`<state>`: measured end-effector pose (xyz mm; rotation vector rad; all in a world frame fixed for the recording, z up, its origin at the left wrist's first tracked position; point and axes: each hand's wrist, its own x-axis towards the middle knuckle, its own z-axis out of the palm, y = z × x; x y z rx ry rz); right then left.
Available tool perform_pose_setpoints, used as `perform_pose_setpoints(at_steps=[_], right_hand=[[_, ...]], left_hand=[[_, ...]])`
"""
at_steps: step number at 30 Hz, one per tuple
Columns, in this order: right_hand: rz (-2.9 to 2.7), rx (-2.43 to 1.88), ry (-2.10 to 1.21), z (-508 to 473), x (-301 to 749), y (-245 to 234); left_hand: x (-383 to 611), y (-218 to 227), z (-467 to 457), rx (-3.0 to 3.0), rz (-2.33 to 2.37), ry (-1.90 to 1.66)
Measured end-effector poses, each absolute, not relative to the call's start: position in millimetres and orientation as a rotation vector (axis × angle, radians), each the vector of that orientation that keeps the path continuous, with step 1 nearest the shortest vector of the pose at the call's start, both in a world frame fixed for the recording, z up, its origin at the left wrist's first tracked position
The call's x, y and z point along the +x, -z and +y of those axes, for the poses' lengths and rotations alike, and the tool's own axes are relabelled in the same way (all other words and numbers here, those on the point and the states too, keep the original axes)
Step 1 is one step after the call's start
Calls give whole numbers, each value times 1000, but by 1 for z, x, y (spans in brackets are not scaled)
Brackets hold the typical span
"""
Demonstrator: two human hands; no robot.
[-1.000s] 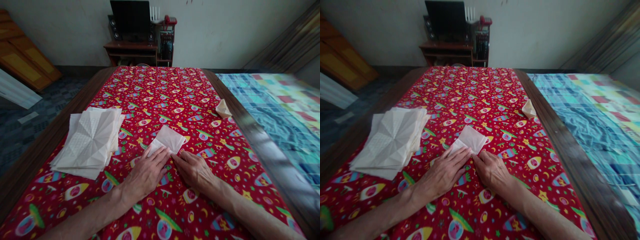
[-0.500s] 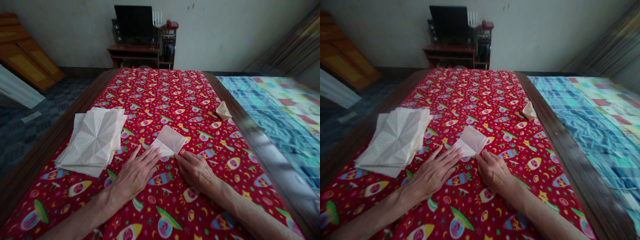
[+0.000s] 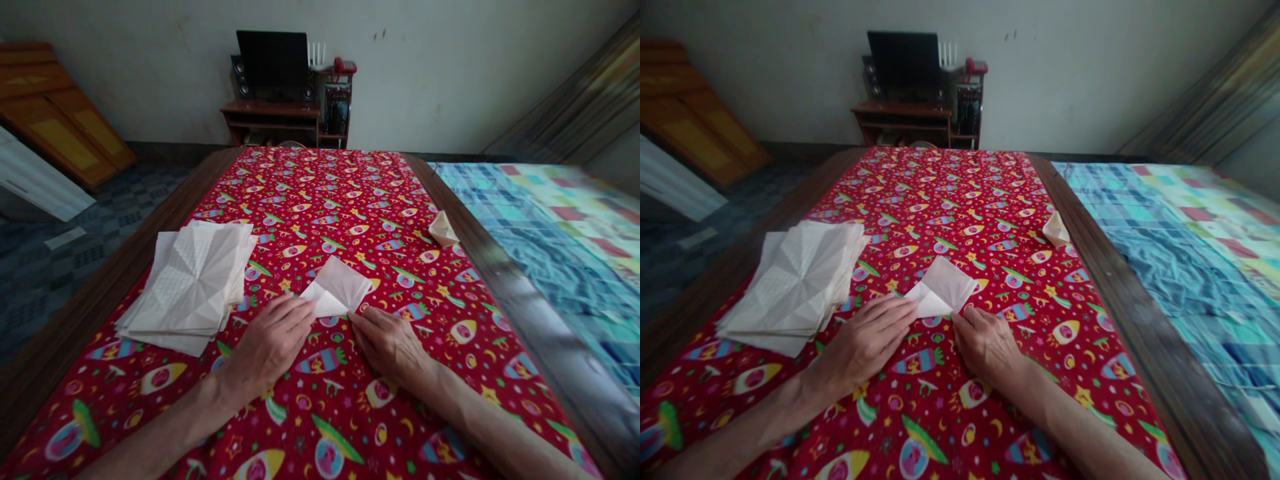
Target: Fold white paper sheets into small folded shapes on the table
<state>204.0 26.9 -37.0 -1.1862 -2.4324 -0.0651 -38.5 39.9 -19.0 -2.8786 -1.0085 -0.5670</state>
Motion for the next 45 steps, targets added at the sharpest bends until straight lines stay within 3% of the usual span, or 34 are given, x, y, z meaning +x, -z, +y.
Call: perform_pose_setpoints(at_steps=[11, 27, 37, 45], right_hand=[[-2396, -1232, 17, 64, 241, 18], [-2552, -1057, 199, 43, 228, 26], [-2659, -813, -185, 35, 214, 22], [-2292, -931, -680, 45, 208, 25]], left_hand=[[-10, 4, 52, -2951, -994, 238], [-26, 16, 86, -2888, -876, 449], [-37, 28, 52, -3099, -981, 517], [-40, 33, 42, -3083, -966, 509]])
